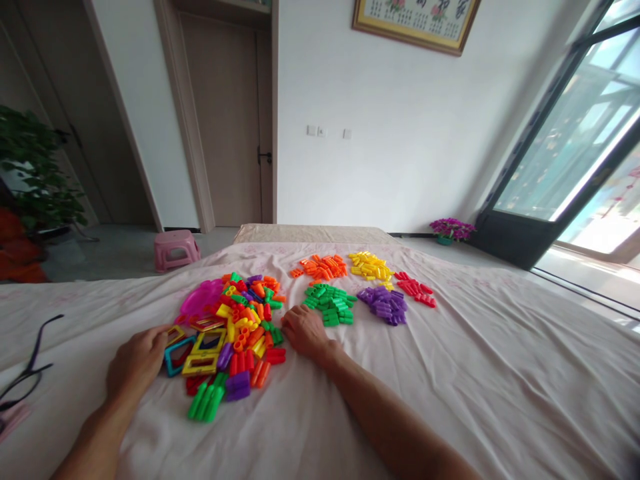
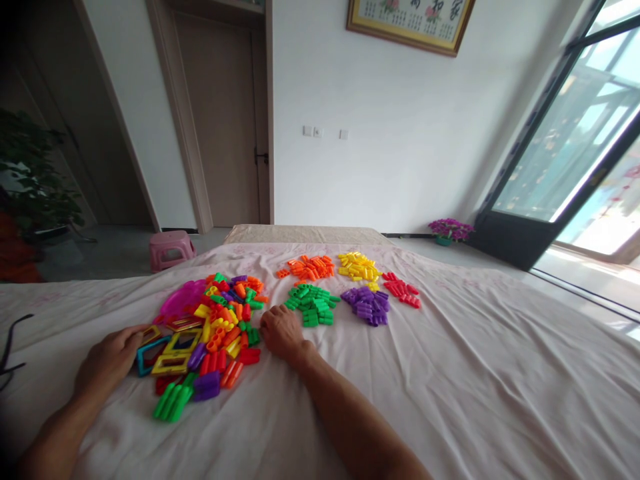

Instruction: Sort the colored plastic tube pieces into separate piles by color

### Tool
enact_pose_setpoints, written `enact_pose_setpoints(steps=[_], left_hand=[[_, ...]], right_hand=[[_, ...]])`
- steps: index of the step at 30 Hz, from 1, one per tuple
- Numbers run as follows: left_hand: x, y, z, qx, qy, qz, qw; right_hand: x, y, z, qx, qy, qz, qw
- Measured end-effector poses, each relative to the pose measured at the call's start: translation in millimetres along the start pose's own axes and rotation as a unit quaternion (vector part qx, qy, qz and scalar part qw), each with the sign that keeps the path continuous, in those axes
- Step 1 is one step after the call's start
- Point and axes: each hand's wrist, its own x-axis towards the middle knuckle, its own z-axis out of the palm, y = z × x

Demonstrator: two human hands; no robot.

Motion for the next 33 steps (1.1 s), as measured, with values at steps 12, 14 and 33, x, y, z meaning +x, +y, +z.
enact_pose_setpoints(steps=[12, 14, 33], left_hand=[[1.6, -3.4, 2.0, 0.002, 0.023, 0.017, 1.000], [2.0, -4.6, 2.9, 0.002, 0.025, 0.024, 0.999], [3.9, -6.9, 5.2, 0.016, 0.020, 0.026, 0.999]], right_hand=[[10.6, 26.7, -9.0, 0.238, 0.030, 0.123, 0.963], [17.2, 36.8, -6.8, 0.355, 0.103, 0.177, 0.912], [-1.8, 17.6, 6.4, 0.151, -0.033, -0.084, 0.984]])
